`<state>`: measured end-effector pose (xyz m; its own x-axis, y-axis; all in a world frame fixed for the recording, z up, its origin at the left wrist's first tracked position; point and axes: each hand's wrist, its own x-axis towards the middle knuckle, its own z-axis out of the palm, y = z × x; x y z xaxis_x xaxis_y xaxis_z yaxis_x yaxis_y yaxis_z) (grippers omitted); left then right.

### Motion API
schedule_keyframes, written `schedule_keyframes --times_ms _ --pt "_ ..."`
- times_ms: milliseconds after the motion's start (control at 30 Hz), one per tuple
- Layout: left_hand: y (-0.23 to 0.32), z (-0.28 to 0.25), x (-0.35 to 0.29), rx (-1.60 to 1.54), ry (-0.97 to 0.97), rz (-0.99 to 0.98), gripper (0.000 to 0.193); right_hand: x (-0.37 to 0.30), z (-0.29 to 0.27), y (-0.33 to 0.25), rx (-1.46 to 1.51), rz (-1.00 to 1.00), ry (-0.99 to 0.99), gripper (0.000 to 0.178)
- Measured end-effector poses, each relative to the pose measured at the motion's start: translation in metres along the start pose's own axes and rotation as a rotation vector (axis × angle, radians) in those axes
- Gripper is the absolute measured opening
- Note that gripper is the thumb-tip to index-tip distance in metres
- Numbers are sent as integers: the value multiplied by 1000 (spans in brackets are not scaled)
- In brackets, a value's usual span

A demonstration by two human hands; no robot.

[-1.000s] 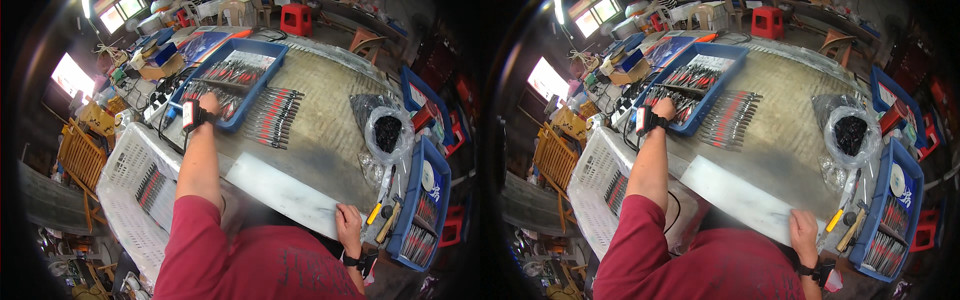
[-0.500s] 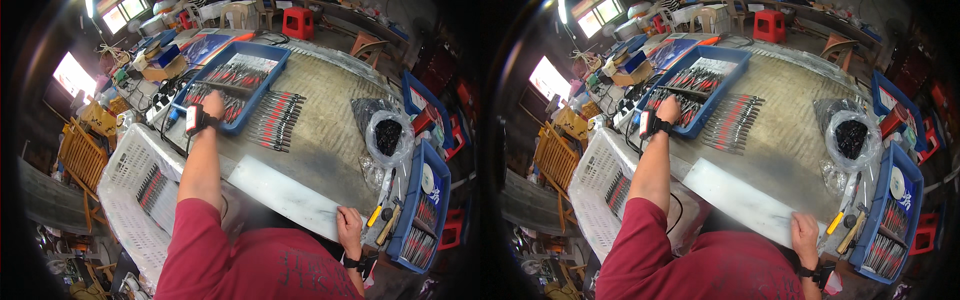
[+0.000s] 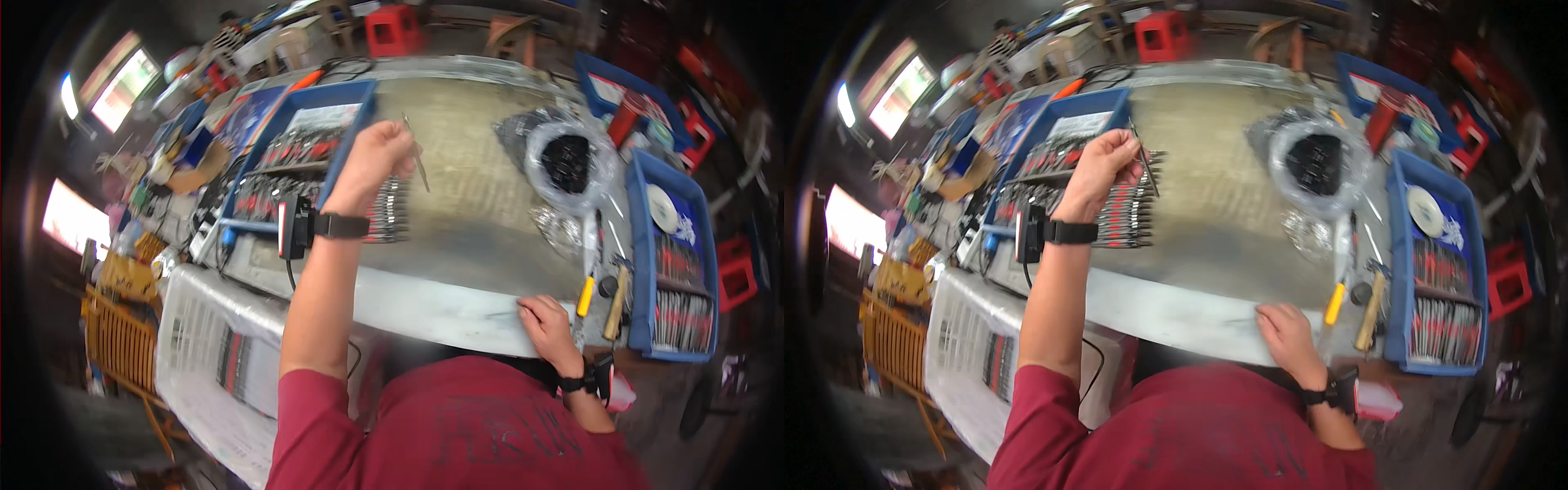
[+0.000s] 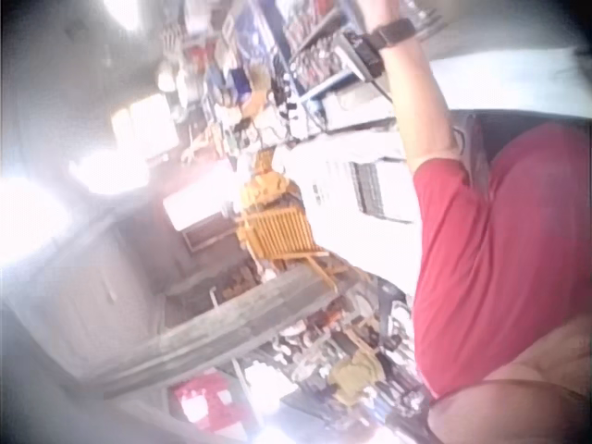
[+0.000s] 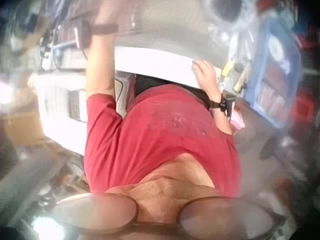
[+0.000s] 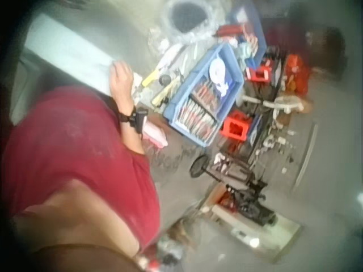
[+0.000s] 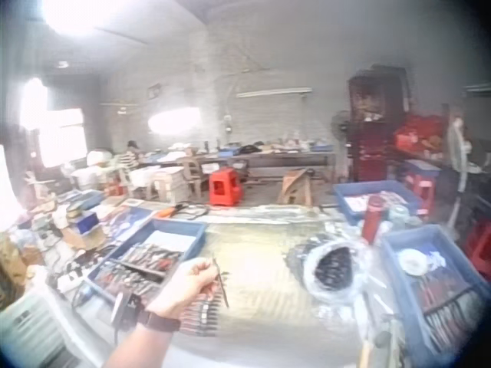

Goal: The person repeatedly picks up a metal rod and a small black cap, aligns them, and presses the cap onto the rod end. They place the assembled unit on the table and repeat the process with additional parts from nearby trays and a plastic bag.

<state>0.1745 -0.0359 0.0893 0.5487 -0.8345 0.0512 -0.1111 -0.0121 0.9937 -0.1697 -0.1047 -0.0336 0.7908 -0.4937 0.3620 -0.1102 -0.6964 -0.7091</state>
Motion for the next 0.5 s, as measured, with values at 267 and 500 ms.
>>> schedule_keyframes --times_ms 267,500 --pt "-23 114 -44 -342 -332 -102 18 3 -13 -12 418 327 136 21" --pt "-48 145 -82 -548 -357 -221 18 5 -13 -23 860 488 54 29"
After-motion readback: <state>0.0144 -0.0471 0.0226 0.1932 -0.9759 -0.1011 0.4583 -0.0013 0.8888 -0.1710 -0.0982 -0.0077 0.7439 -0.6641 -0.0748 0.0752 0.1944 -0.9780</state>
